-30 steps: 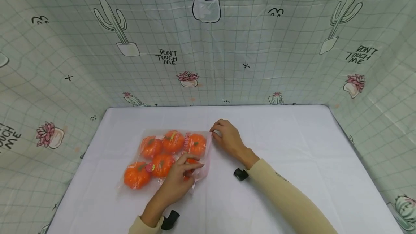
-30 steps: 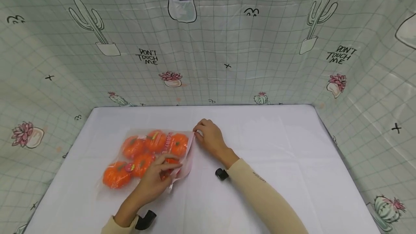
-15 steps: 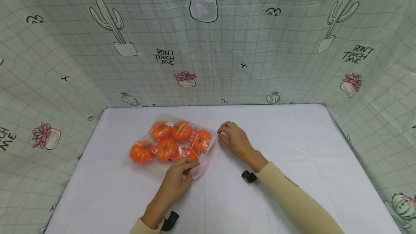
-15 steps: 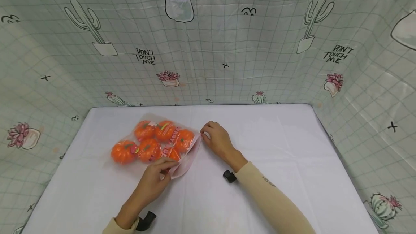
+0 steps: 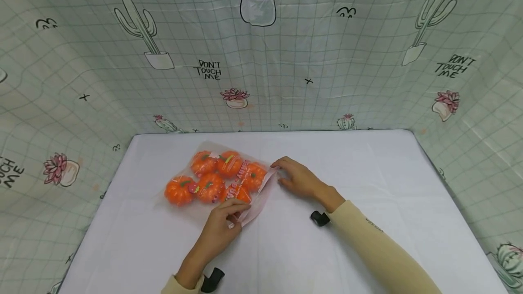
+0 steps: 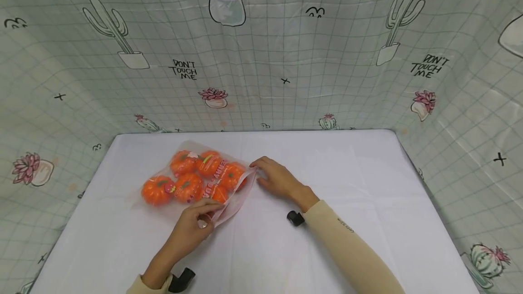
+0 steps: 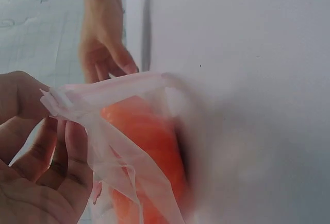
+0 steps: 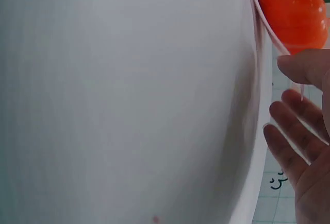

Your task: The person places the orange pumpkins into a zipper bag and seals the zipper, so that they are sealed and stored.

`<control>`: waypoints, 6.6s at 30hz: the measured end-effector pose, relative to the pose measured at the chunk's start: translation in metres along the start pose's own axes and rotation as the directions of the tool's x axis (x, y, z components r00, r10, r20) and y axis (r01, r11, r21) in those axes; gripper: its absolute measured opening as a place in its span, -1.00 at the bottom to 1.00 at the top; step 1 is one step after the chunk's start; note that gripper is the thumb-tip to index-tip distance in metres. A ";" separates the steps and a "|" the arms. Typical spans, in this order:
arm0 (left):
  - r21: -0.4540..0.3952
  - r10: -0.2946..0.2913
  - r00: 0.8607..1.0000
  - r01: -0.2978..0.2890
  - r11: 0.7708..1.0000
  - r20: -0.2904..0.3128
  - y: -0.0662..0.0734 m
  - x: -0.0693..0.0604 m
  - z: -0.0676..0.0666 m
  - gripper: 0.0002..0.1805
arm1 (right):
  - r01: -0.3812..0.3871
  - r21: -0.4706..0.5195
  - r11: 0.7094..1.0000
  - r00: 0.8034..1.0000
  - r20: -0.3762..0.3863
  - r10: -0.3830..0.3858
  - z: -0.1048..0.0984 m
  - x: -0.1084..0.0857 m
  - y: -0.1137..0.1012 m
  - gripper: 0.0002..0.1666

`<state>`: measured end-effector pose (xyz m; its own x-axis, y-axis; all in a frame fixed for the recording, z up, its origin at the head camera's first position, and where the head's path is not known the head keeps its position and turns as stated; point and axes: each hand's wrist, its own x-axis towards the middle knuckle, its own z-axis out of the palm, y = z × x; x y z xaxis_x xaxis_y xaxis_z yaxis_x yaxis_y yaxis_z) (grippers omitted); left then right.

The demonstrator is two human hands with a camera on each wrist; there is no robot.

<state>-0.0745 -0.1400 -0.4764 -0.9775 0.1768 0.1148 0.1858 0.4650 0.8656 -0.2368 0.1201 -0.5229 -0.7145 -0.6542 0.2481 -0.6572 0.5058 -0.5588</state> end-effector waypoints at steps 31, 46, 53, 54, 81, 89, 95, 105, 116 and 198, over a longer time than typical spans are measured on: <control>-0.018 0.077 0.994 -0.079 0.997 -0.077 -0.004 -0.011 -0.012 -0.48 | 0.275 -0.124 0.953 0.933 -0.205 -0.296 -0.002 0.015 0.004 -0.74; 0.628 0.201 0.979 -0.176 0.758 0.032 -0.010 -0.039 0.003 -0.46 | 0.265 -0.139 0.954 0.933 -0.213 -0.290 -0.005 0.013 0.003 -0.76; 0.659 0.148 0.988 -0.083 0.748 -0.043 -0.006 -0.046 0.001 -0.40 | 0.245 -0.139 0.960 0.936 -0.223 -0.271 -0.005 0.013 0.005 -0.77; 0.653 0.194 0.978 -0.099 0.751 -0.074 -0.007 -0.047 0.000 -0.41 | 0.239 -0.140 0.961 0.938 -0.222 -0.265 -0.006 0.013 0.005 -0.77; 0.587 0.507 0.862 -0.423 0.691 0.024 -0.030 -0.042 -0.001 -0.49 | 0.103 -0.145 0.984 0.972 -0.196 -0.130 -0.009 0.012 0.009 -0.81; 0.631 0.581 0.813 -0.476 0.613 0.049 -0.031 -0.040 0.001 -0.60 | 0.077 -0.158 0.985 0.975 -0.193 -0.107 -0.007 0.013 0.010 -0.81; 0.592 0.677 0.735 -0.563 0.577 0.039 -0.030 -0.037 0.001 -0.84 | 0.058 -0.151 0.987 0.980 -0.179 -0.085 -0.008 0.013 0.007 -0.81; 0.503 0.512 0.845 -0.378 0.777 -0.155 -0.027 -0.033 0.005 -0.65 | -0.054 -0.173 0.983 0.989 -0.142 0.029 -0.027 0.004 -0.018 -0.56; 0.379 0.244 0.908 -0.105 0.919 -0.341 -0.016 -0.032 0.010 -0.67 | 0.173 -0.177 0.969 0.959 -0.193 -0.206 -0.021 -0.024 -0.100 -0.45; 0.411 0.593 0.566 -0.428 0.805 -0.573 0.030 0.011 0.000 -0.72 | 0.386 -0.389 0.836 0.769 -0.365 -0.525 -0.007 0.009 -0.148 -0.79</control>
<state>-0.0795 -0.1241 -0.4495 -0.5000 -0.1214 0.8575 0.6087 0.6550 0.4477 -0.1473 0.0430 -0.4324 -0.2923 -0.5634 0.7727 -0.9188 0.3895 -0.0636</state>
